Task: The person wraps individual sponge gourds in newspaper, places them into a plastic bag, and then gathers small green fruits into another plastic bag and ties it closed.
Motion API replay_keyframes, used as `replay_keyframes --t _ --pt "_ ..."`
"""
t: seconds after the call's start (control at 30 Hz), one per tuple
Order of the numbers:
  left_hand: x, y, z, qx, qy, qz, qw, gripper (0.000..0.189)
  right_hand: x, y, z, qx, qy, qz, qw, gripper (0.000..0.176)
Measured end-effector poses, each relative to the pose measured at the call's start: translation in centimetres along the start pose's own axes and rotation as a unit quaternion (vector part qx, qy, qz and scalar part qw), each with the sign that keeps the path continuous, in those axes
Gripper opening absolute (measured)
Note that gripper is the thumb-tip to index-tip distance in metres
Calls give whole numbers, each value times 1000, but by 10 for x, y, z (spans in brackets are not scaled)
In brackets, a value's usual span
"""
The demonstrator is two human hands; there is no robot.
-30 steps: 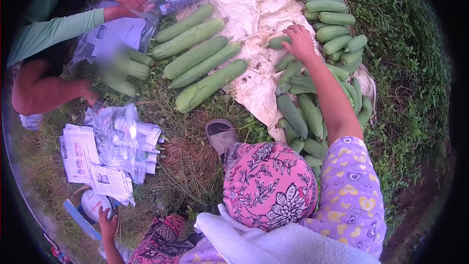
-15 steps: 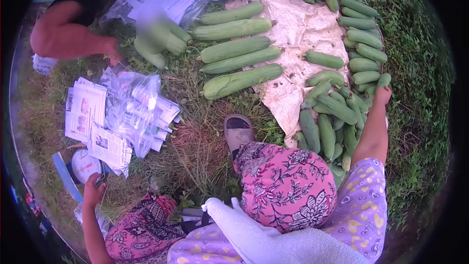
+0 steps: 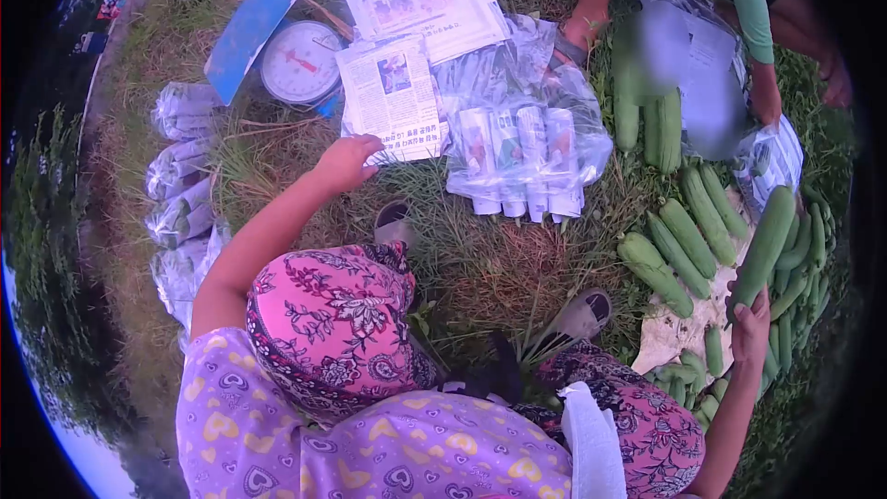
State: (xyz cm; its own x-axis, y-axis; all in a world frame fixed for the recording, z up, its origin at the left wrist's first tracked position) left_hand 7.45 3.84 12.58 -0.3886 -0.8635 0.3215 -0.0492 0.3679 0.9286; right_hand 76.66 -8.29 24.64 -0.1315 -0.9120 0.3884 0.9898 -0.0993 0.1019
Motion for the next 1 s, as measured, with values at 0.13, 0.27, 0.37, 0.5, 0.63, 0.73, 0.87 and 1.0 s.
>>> replay_keyframes --t 0.13,0.27,0.37,0.5,0.63,0.73,0.87,1.0 --pt "-7 -52 28 -8 16 -19 1000 42 -104 -190 76 161 22 198 967 84" --pt "0 -79 43 57 36 -96 993 47 -179 -372 60 254 167 366 880 74" --pt "14 -71 50 119 -5 -77 990 44 -211 -489 8 327 280 359 828 68" --pt "24 -83 42 123 -90 -81 985 36 -234 -576 -69 383 421 326 755 67" --pt "25 -95 34 167 -65 -115 977 23 -232 -594 -105 477 440 305 697 54" --pt "25 -98 48 164 35 -135 976 21 -225 -590 -102 457 494 257 694 51" --pt "19 -93 61 60 66 -170 981 25 -201 -583 -88 455 515 300 662 31" --pt "12 -103 71 17 64 -143 987 16 -179 -578 -102 503 481 353 626 16"
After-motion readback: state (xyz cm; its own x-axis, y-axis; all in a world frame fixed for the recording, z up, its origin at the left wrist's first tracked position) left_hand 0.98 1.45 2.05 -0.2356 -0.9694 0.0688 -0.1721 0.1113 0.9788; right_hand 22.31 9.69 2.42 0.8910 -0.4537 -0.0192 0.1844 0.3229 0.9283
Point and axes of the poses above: each hand's wrist, its own x-axis away from the middle knuckle, its own y-axis out of the back of the hand, z = x × y, the point moved 2 cm from there along -x, towards the middle knuckle, and after that the axes turned 1 degree about y, right-handed, at the moved point
